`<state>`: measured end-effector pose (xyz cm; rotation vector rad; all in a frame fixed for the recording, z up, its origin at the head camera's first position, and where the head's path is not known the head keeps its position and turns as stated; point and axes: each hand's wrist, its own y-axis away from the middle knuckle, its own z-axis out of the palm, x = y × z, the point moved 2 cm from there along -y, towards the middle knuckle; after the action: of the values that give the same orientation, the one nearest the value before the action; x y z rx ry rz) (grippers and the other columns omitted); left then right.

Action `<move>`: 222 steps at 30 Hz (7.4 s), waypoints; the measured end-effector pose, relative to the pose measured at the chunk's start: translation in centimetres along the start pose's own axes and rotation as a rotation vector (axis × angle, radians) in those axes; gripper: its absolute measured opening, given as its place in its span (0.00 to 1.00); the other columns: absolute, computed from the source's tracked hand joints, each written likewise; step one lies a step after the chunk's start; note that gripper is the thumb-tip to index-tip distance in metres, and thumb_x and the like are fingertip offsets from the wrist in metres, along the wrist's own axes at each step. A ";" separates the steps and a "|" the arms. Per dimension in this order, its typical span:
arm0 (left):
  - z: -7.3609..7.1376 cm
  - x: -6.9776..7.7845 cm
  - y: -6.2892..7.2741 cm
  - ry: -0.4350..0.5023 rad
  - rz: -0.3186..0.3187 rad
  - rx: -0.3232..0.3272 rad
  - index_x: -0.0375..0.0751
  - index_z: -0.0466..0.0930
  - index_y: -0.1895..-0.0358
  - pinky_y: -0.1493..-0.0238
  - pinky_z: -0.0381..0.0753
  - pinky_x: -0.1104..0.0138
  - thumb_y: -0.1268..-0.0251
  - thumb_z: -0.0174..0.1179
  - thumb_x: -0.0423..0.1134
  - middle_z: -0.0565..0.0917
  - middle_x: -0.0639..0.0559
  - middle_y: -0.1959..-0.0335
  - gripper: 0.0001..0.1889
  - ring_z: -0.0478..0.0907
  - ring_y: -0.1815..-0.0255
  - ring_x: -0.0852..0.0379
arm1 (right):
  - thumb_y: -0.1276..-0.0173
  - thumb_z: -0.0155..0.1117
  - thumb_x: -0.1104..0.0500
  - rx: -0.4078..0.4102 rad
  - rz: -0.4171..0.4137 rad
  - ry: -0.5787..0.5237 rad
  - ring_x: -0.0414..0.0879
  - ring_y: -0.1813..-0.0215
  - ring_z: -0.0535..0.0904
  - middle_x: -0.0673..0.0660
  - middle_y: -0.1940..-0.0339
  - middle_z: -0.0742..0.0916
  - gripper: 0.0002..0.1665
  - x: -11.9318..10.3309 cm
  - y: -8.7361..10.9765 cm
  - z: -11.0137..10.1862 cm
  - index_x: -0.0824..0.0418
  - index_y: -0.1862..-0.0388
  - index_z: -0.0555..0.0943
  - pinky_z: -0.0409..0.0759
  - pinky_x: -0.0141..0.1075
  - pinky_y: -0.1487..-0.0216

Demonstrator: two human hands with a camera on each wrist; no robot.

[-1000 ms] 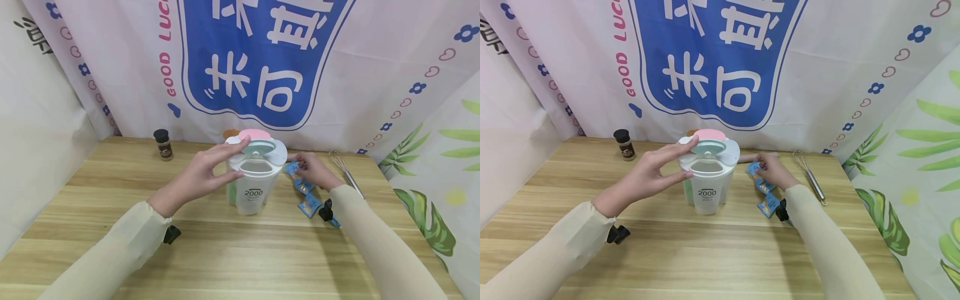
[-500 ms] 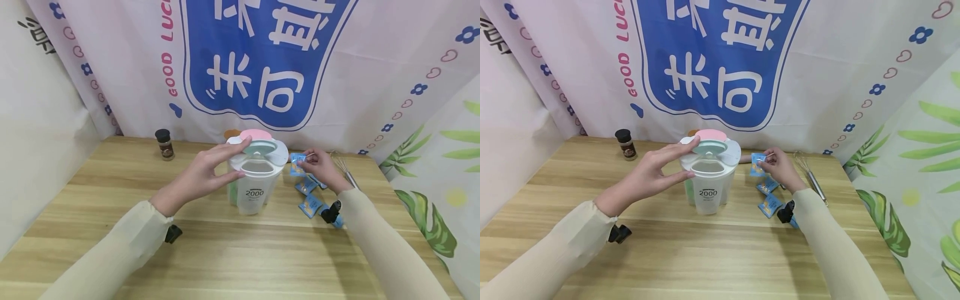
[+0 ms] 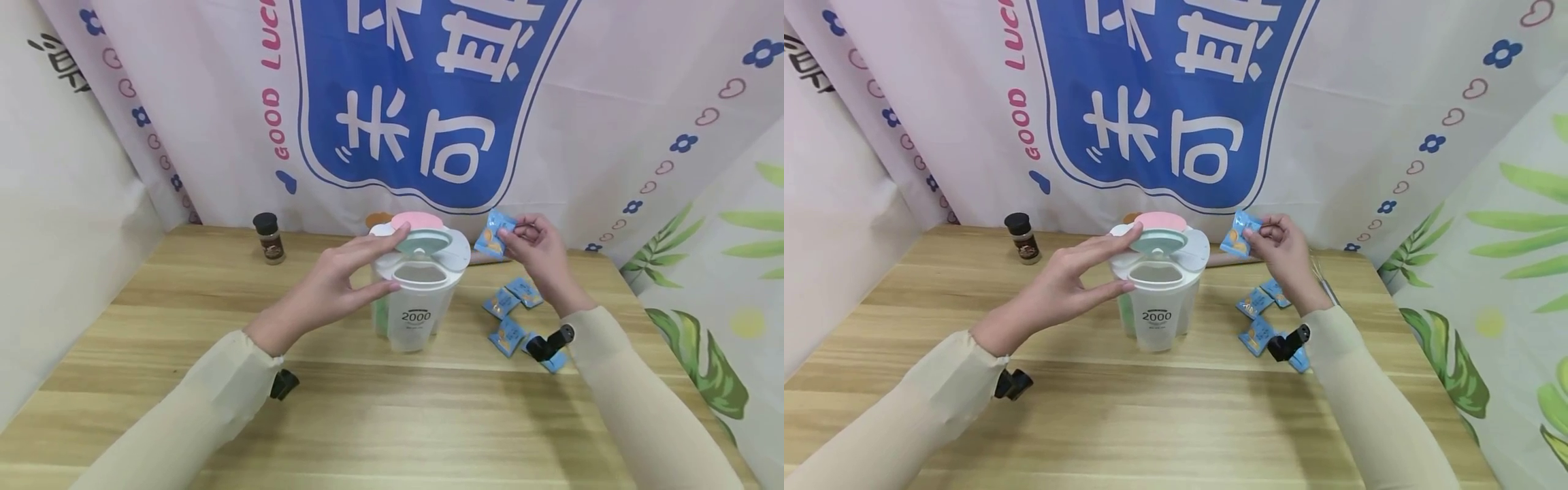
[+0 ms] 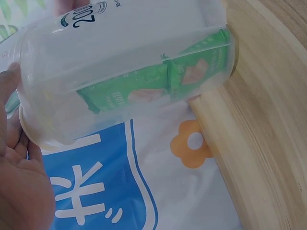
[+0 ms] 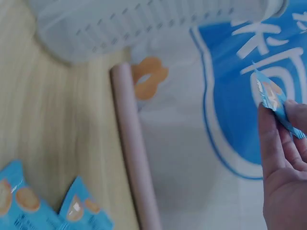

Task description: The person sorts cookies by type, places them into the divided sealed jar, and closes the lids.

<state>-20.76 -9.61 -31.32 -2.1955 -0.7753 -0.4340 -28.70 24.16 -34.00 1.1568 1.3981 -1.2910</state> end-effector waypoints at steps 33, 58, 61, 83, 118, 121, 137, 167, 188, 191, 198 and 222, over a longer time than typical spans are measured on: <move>-0.1 -0.1 0.2 0.008 -0.008 -0.017 0.45 0.67 0.20 0.24 0.77 0.49 0.34 0.73 0.36 0.77 0.44 0.25 0.40 0.76 0.24 0.44 | 0.31 0.63 0.79 -0.219 -0.496 0.073 0.38 0.62 0.89 0.48 0.62 0.90 0.11 -7.9 7.1 7.6 0.71 0.54 0.76 0.92 0.32 0.58; -0.1 -0.1 -0.1 0.007 0.025 -0.008 0.45 0.67 0.21 0.25 0.79 0.50 0.34 0.73 0.36 0.78 0.44 0.26 0.39 0.78 0.27 0.46 | 0.37 0.72 0.78 -0.398 -0.815 0.499 0.51 0.50 0.90 0.58 0.55 0.91 0.15 -6.9 8.0 8.9 0.65 0.54 0.85 0.89 0.29 0.47; -0.2 -0.1 -0.1 0.006 0.022 -0.007 0.45 0.67 0.21 0.25 0.79 0.51 0.34 0.73 0.36 0.78 0.44 0.26 0.39 0.78 0.26 0.46 | 0.38 0.72 0.78 -0.415 -0.820 0.516 0.49 0.52 0.90 0.58 0.55 0.91 0.15 -6.8 7.8 8.8 0.65 0.56 0.87 0.89 0.27 0.47; -0.1 -0.2 0.0 -0.002 0.000 -0.016 0.46 0.67 0.20 0.26 0.79 0.51 0.34 0.73 0.36 0.77 0.45 0.24 0.40 0.77 0.25 0.46 | 0.34 0.73 0.71 -0.447 -0.808 0.694 0.48 0.48 0.88 0.57 0.50 0.90 0.10 -6.7 7.8 8.7 0.64 0.55 0.92 0.90 0.35 0.48; -0.2 -0.3 0.1 0.006 -0.010 -0.007 0.46 0.68 0.21 0.24 0.77 0.51 0.35 0.74 0.36 0.76 0.47 0.23 0.40 0.75 0.23 0.46 | 0.24 0.60 0.73 -0.138 -0.546 0.317 0.34 0.57 0.88 0.45 0.58 0.90 0.08 -3.5 5.4 2.9 0.74 0.54 0.86 0.89 0.25 0.53; -0.2 -0.3 0.1 0.008 -0.008 -0.005 0.46 0.68 0.21 0.24 0.77 0.51 0.35 0.74 0.36 0.75 0.47 0.23 0.40 0.74 0.23 0.46 | 0.23 0.61 0.70 -0.101 -0.436 0.397 0.32 0.59 0.87 0.52 0.58 0.91 0.09 -2.1 4.6 1.5 0.74 0.54 0.86 0.89 0.24 0.54; -0.1 -0.1 -0.1 0.007 -0.009 -0.014 0.48 0.66 0.20 0.23 0.77 0.51 0.35 0.74 0.36 0.76 0.47 0.23 0.41 0.75 0.24 0.47 | 0.22 0.63 0.59 -0.275 0.088 0.895 0.57 0.51 0.86 0.68 0.53 0.89 0.18 4.9 2.4 -3.3 0.74 0.45 0.82 0.88 0.43 0.53; 0.0 -0.2 -0.1 0.007 -0.014 -0.016 0.48 0.66 0.20 0.23 0.76 0.50 0.34 0.73 0.37 0.75 0.48 0.23 0.40 0.74 0.23 0.47 | 0.25 0.67 0.55 -0.327 0.181 1.006 0.61 0.51 0.84 0.74 0.51 0.87 0.25 7.3 2.2 -2.6 0.78 0.46 0.79 0.87 0.53 0.47; 0.1 -0.2 0.0 0.008 -0.012 0.001 0.47 0.69 0.21 0.23 0.76 0.50 0.36 0.74 0.36 0.77 0.48 0.24 0.39 0.75 0.23 0.47 | 0.25 0.66 0.61 -0.239 0.103 0.933 0.57 0.51 0.83 0.70 0.49 0.85 0.18 7.7 2.4 -2.2 0.70 0.44 0.75 0.86 0.50 0.49; 0.0 -0.2 -0.1 0.006 -0.009 0.001 0.47 0.69 0.21 0.23 0.76 0.50 0.35 0.74 0.36 0.76 0.48 0.23 0.39 0.74 0.23 0.46 | 0.25 0.65 0.62 -0.228 0.081 0.920 0.58 0.50 0.83 0.70 0.48 0.85 0.17 7.7 2.4 -2.1 0.70 0.43 0.75 0.86 0.48 0.49; 0.0 -0.1 -0.1 0.001 -0.008 0.000 0.47 0.68 0.21 0.23 0.76 0.51 0.35 0.74 0.36 0.76 0.48 0.24 0.40 0.75 0.23 0.47 | 0.24 0.64 0.64 -0.176 -0.018 0.875 0.56 0.54 0.83 0.69 0.51 0.86 0.16 7.4 2.4 -2.0 0.69 0.42 0.77 0.82 0.40 0.54; 0.0 -0.1 -0.1 0.006 -0.011 -0.006 0.48 0.67 0.20 0.23 0.76 0.51 0.35 0.74 0.37 0.76 0.48 0.24 0.41 0.75 0.24 0.48 | 0.20 0.61 0.62 -0.123 -0.162 0.546 0.35 0.63 0.84 0.69 0.47 0.84 0.20 1.4 3.6 -0.7 0.72 0.35 0.75 0.87 0.24 0.63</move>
<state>-20.90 -9.61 -31.37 -2.1960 -0.7843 -0.4484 -25.44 25.05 -35.96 1.3953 1.9711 -1.0137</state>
